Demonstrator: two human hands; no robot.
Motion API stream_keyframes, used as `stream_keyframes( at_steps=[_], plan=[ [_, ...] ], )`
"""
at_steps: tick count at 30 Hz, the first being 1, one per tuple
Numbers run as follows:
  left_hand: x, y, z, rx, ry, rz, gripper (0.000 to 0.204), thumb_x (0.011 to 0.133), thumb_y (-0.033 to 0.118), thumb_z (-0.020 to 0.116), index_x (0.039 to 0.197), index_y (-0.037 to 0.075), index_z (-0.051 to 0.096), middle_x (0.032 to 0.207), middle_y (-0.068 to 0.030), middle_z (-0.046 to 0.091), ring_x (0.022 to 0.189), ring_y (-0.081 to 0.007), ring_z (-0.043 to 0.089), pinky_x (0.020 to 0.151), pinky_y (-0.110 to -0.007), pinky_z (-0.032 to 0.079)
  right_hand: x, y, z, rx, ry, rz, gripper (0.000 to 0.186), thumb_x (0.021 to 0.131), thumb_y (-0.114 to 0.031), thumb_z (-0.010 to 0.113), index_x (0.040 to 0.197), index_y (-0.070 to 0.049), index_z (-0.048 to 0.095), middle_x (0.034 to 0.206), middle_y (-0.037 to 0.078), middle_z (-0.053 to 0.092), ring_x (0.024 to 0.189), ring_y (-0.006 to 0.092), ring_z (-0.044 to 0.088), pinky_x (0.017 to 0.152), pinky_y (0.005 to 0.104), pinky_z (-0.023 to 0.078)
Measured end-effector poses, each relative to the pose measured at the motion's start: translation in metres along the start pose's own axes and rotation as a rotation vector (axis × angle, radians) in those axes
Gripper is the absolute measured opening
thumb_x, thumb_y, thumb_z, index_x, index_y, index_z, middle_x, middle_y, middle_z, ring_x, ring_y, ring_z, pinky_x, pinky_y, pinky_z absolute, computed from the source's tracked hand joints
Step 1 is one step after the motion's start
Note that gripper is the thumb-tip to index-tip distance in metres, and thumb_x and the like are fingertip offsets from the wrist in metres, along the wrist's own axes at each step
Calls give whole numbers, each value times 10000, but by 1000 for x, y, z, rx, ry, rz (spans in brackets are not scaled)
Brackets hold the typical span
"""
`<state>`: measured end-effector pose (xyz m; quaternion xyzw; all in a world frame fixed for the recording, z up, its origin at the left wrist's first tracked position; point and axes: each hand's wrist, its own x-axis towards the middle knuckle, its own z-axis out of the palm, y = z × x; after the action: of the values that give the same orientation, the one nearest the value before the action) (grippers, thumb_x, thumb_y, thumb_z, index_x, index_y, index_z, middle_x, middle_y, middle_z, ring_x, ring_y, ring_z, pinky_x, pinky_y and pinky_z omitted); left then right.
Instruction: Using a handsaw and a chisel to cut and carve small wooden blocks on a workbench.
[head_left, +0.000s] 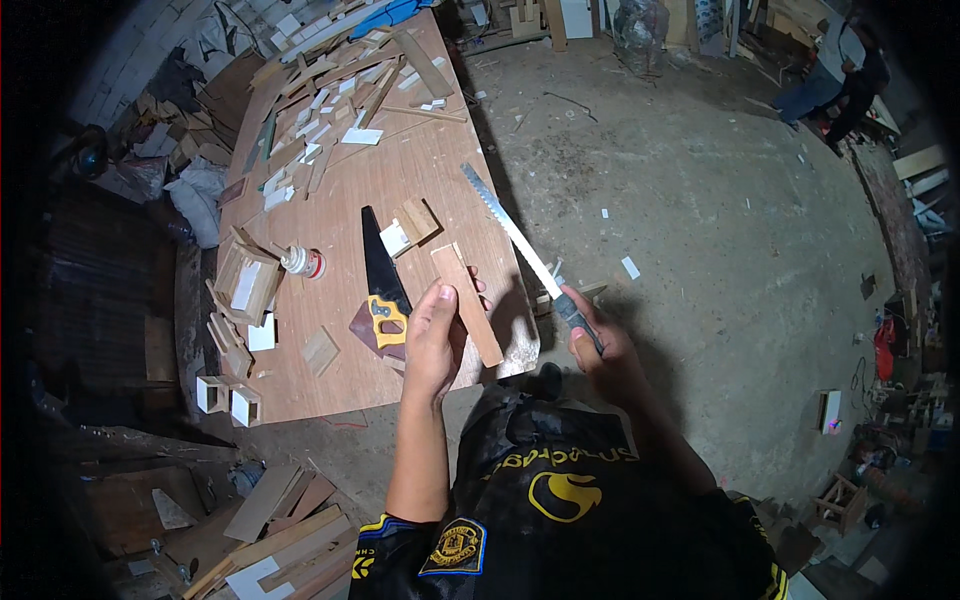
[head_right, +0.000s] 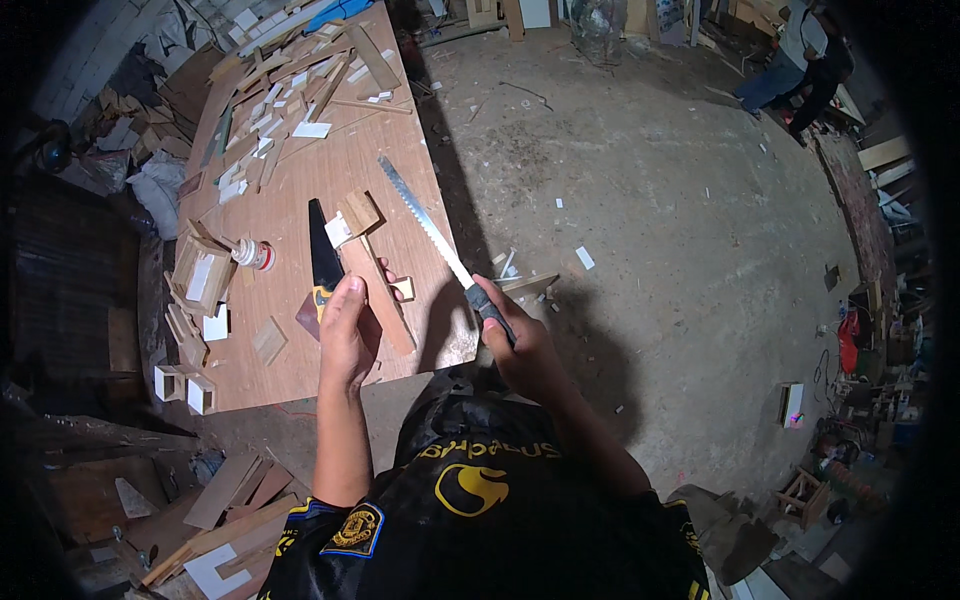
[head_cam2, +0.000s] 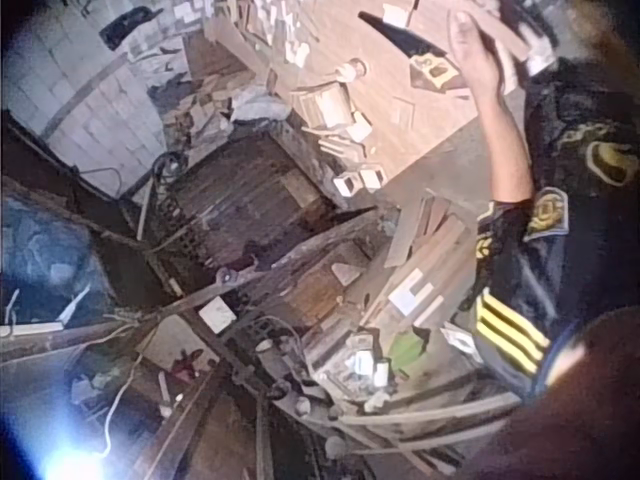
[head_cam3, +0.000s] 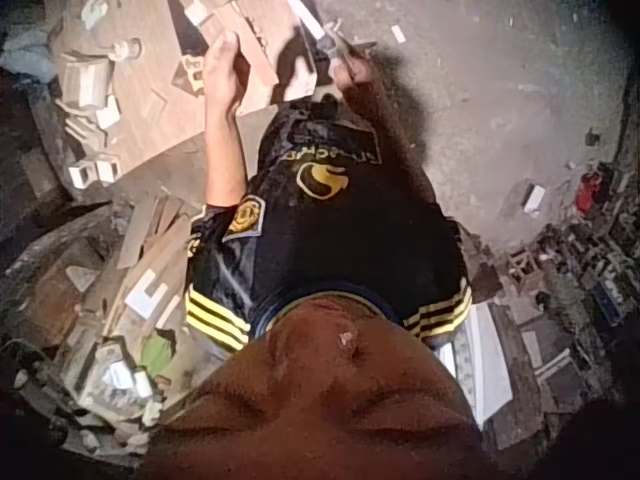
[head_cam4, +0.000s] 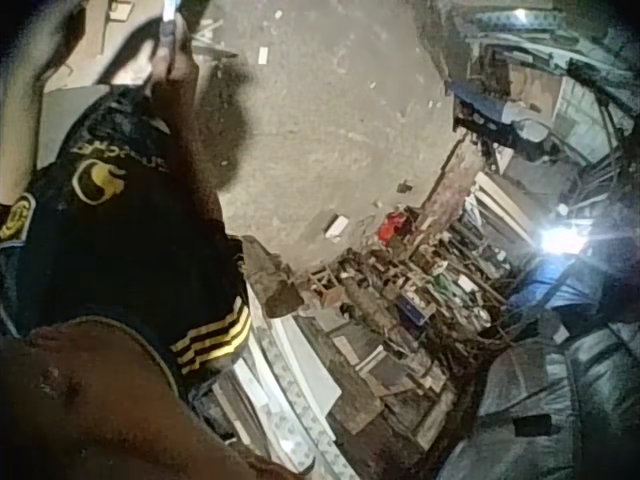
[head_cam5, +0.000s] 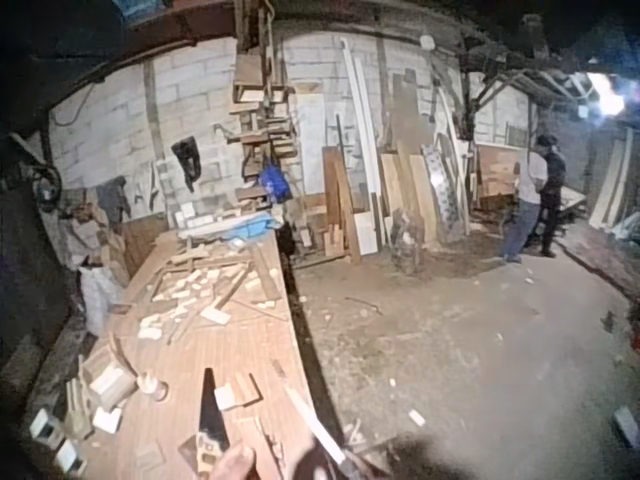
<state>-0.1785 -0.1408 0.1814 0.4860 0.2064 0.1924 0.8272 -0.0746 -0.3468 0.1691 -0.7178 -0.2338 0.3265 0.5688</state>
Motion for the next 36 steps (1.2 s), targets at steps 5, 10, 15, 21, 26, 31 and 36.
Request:
stream_keyframes(
  at_steps=[5, 10, 15, 21, 26, 31, 36],
  plan=[
    [1, -1, -1, -5, 7, 2, 402, 1025, 287, 451, 1254, -37, 518, 1064, -111, 620, 940, -193, 612, 876, -329, 487, 0, 5, -1, -14, -22, 21, 534, 915, -122, 439, 1446, -86, 389, 788, 60, 501, 720, 138, 486, 716, 278, 443],
    [4, -13, -8, 80, 26, 4, 387, 1024, 285, 466, 1237, -31, 535, 1008, -82, 633, 897, -148, 611, 845, -289, 490, -3, 10, 0, -10, 6, -26, 543, 910, -128, 436, 1447, -75, 385, 788, 52, 501, 721, 132, 486, 715, 279, 445],
    [20, -44, -37, 292, -19, -30, 346, 1015, 282, 504, 1185, -10, 583, 896, -20, 610, 810, -78, 557, 759, -237, 467, -7, 12, 2, 21, 48, -17, 543, 907, -149, 438, 1442, -66, 394, 798, 46, 505, 729, 129, 496, 723, 277, 448],
    [70, -121, -80, 601, 11, -90, 309, 956, 227, 599, 1125, -30, 625, 815, 5, 606, 726, -70, 531, 673, -237, 452, 2, 41, -1, 32, 104, 105, 519, 927, -190, 430, 1426, -47, 412, 795, 58, 510, 735, 135, 500, 726, 287, 450],
    [113, -196, -130, 919, -9, -168, 259, 932, 228, 593, 1041, 13, 687, 763, -138, 681, 692, -204, 635, 678, -338, 495, 2, 70, 5, -40, 214, 50, 484, 963, -171, 473, 1436, -86, 416, 747, 8, 509, 632, 91, 478, 605, 258, 416],
    [141, -225, -115, 1036, -130, -325, 277, 918, 265, 595, 1037, 34, 689, 805, -190, 683, 754, -298, 665, 729, -387, 505, -8, 97, 7, -35, 364, 206, 496, 937, -96, 484, 1430, -102, 431, 798, 62, 564, 705, 130, 518, 685, 290, 442],
    [159, -242, -109, 1254, -242, -229, 248, 897, 227, 574, 923, 3, 678, 826, -249, 662, 827, -367, 659, 762, -435, 506, -16, 119, 15, 8, 420, 367, 490, 925, -100, 489, 1413, -93, 445, 898, 100, 623, 777, 143, 568, 735, 301, 463]
  ],
)
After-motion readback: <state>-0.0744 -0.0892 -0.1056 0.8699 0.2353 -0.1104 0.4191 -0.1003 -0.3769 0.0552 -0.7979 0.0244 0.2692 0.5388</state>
